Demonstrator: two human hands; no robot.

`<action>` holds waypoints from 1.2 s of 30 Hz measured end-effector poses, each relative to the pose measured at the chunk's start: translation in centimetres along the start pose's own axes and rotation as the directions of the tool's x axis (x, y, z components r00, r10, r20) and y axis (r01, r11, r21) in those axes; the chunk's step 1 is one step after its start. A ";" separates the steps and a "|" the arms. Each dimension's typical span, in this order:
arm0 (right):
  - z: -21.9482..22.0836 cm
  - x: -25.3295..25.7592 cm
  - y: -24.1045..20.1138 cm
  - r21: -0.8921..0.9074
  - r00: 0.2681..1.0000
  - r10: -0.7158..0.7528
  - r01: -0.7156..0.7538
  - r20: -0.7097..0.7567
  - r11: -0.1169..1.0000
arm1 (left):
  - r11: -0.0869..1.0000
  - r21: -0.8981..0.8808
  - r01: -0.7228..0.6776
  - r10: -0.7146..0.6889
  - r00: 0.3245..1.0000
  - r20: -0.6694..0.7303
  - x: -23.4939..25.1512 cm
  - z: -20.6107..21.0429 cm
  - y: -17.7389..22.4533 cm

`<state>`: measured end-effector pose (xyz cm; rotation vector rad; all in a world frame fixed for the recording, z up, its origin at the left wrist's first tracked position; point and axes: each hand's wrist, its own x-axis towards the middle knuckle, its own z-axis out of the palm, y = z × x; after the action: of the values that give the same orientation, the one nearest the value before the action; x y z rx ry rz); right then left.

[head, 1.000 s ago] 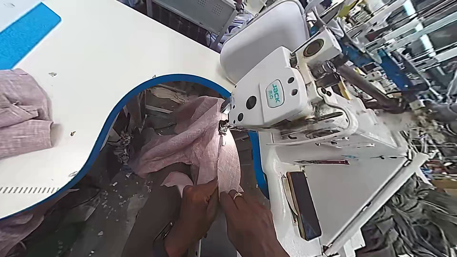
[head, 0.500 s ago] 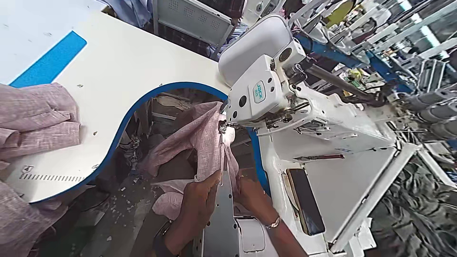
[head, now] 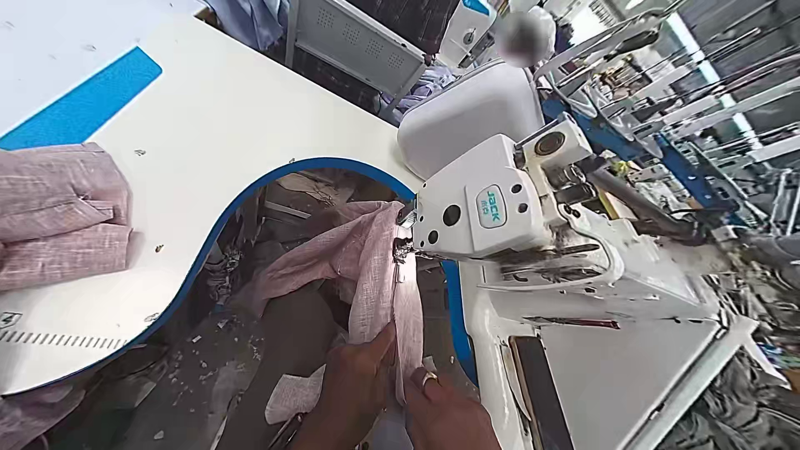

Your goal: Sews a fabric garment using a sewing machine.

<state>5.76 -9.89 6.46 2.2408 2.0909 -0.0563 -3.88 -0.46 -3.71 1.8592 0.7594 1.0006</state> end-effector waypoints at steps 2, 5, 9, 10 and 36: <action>0.4 0.4 0.9 0.006 0.997 -0.060 0.060 0.037 0.998 | 1.000 0.019 0.009 -0.009 1.000 0.024 0.2 0.0 -0.1; 0.6 0.8 1.8 0.112 0.992 -0.123 0.118 0.038 0.987 | 1.000 0.026 -0.002 0.002 1.000 0.022 0.6 -0.2 -0.2; 0.1 0.1 1.9 0.157 0.976 -0.092 0.061 0.197 0.986 | 0.997 0.074 -0.030 0.032 0.999 -0.021 0.5 0.1 -0.1; -0.2 0.0 1.9 0.177 0.972 -0.106 0.069 0.208 0.982 | 0.996 0.089 -0.033 0.037 0.998 -0.042 0.6 0.2 -0.1; 7.3 2.5 0.7 0.194 0.672 0.103 0.061 -0.733 0.979 | 0.988 0.017 -0.155 0.155 0.959 -0.239 -0.1 1.8 -0.7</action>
<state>6.83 -8.09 -1.02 2.7223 2.4890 0.8386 -2.45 -1.01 -4.92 1.8381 0.7607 1.3447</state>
